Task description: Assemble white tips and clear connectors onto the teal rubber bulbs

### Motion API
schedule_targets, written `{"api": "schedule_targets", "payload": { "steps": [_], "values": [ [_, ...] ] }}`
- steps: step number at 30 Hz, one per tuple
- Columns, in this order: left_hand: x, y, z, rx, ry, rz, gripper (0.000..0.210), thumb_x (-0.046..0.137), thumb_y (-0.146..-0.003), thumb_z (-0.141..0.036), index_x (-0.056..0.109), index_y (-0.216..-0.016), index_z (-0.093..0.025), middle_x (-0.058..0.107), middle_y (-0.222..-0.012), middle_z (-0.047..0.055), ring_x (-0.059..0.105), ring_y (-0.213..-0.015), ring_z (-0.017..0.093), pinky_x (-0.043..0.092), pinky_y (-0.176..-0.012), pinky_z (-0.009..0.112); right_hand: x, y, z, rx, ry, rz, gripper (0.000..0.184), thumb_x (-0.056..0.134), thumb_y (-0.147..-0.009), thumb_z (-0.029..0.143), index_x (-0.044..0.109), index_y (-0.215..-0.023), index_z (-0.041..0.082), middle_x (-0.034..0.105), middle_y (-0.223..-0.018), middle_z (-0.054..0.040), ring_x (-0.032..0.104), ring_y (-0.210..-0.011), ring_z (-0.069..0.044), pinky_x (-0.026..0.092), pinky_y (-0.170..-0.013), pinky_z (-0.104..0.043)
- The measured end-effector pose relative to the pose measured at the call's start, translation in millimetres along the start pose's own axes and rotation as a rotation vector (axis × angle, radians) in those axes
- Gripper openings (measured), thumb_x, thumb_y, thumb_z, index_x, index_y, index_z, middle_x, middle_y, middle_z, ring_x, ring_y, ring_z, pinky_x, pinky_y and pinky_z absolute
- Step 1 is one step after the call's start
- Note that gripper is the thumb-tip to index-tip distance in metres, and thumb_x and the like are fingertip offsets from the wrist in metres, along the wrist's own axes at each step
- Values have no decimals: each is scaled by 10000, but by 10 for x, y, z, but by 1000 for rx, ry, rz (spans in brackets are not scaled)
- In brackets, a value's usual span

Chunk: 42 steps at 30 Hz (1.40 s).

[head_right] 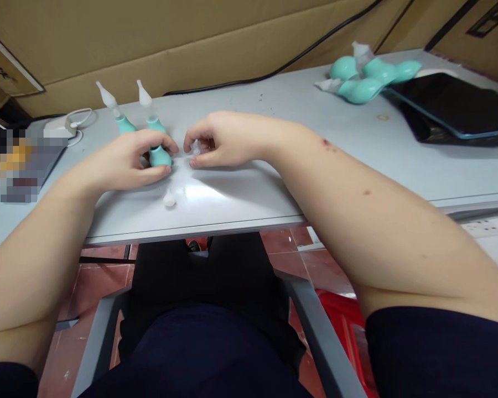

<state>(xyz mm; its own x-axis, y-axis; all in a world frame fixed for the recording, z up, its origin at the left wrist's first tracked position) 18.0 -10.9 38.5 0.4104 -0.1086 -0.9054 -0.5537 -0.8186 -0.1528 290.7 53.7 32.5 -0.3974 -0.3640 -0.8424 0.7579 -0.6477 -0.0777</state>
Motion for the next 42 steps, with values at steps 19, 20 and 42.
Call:
{"api": "schedule_targets", "payload": {
  "steps": [19, 20, 42],
  "values": [
    [-58, 26, -47, -6, -79, 68, 434, 773, -1035, -318, 875, -1449, -238, 873, -1250, 87, 769, -1049, 299, 575, -969, 429, -6, -8, -34, -9, 17, 4, 380, 996, -1014, 530, 987, -1313, 296, 806, -906, -12, 680, -824, -257, 431, -800, -412],
    [-58, 26, -47, -4, -79, 69, 428, 772, -1031, -323, 876, -1438, -241, 872, -1242, 86, 769, -1053, 301, 577, -973, 430, -7, -8, -30, -9, 19, 4, 383, 994, -1016, 531, 986, -1316, 294, 814, -916, -17, 681, -827, -259, 431, -803, -415],
    [-51, 15, -32, 1, -42, 46, 390, 791, -988, -334, 873, -1361, -255, 884, -1207, 80, 758, -1016, 288, 572, -943, 424, -5, 0, -45, -19, 7, -1, 373, 994, -1016, 546, 995, -1308, 314, 818, -911, -3, 682, -816, -249, 452, -761, -401]
  ]
}}
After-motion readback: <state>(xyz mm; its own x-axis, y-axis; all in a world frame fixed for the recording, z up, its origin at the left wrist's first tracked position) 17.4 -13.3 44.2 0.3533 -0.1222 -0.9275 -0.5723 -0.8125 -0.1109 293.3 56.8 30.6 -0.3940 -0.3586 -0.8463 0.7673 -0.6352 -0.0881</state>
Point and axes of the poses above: each hand's wrist, its own y-axis away from the middle knuckle, its own x-axis out of the palm, z = x × y, the point moved 2 cm from there along -y, towards the middle knuckle
